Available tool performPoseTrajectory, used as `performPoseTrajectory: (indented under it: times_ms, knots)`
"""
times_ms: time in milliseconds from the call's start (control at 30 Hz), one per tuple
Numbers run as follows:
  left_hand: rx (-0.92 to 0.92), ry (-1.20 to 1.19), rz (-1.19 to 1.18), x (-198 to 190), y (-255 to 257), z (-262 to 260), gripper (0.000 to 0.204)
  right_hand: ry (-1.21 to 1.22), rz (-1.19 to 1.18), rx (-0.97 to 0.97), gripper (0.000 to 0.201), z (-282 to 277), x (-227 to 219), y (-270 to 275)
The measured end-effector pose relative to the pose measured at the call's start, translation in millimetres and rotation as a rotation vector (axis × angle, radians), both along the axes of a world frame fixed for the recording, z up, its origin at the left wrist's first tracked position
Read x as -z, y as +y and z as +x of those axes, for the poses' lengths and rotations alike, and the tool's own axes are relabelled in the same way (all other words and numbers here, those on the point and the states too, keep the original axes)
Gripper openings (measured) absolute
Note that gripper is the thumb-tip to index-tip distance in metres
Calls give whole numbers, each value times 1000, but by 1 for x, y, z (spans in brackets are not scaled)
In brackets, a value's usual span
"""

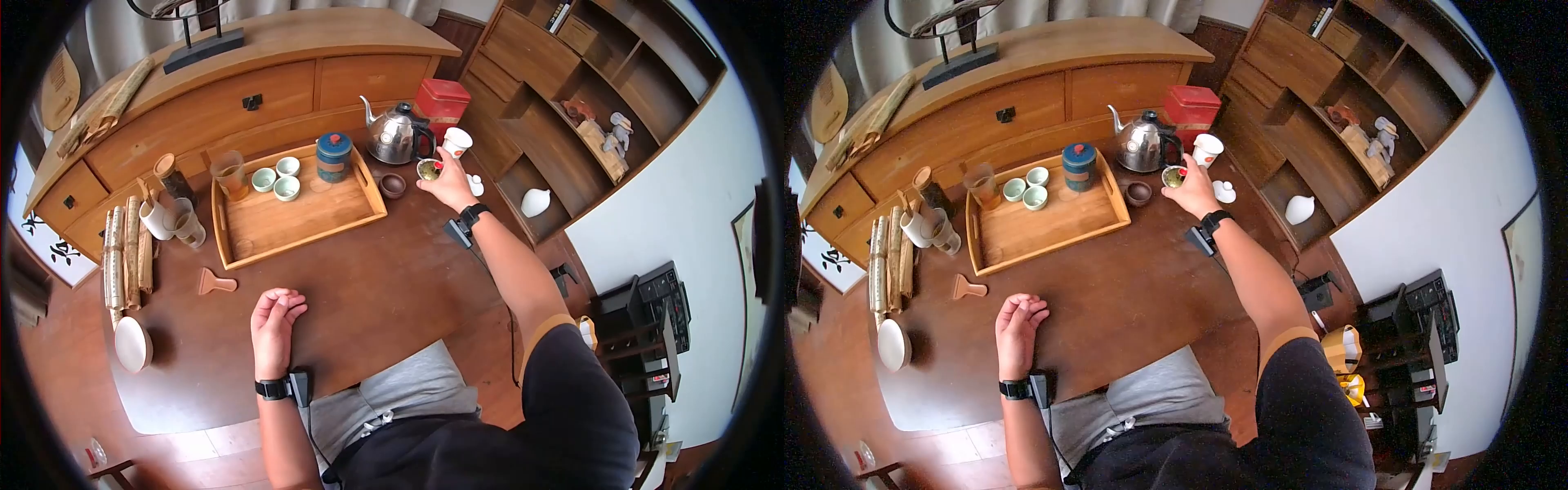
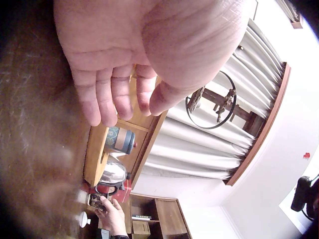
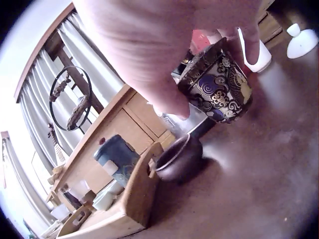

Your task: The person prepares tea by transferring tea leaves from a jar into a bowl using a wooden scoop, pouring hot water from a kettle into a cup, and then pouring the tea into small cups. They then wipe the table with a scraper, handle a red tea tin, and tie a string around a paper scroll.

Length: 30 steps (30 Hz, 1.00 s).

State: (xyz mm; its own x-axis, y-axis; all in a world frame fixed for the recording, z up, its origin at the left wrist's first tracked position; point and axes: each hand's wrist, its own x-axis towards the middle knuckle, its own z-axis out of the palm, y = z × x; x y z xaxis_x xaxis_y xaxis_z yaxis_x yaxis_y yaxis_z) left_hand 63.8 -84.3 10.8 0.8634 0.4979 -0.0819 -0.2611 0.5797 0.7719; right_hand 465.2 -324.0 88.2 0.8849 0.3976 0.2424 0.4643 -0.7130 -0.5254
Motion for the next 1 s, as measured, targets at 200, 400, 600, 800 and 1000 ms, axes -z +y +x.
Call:
performPoseTrajectory:
  times_ms: [200,400,600,800,1000]
  knots:
    - [3,0,-13,-2,-1,1,12,18,32,-127,102,-51,-23,-11]
    - [2,9,6,-1,0,2,12,86,50,-353,98,-120,-10,-6]
    - [1,6,8,-1,0,1,12,98,-11,-417,98,-144,1,6]
    - [-2,-1,3,0,0,1,12,-14,84,-465,86,-140,7,4]
    - [2,-1,2,-1,-1,2,12,-172,46,-347,32,-130,-1,4]
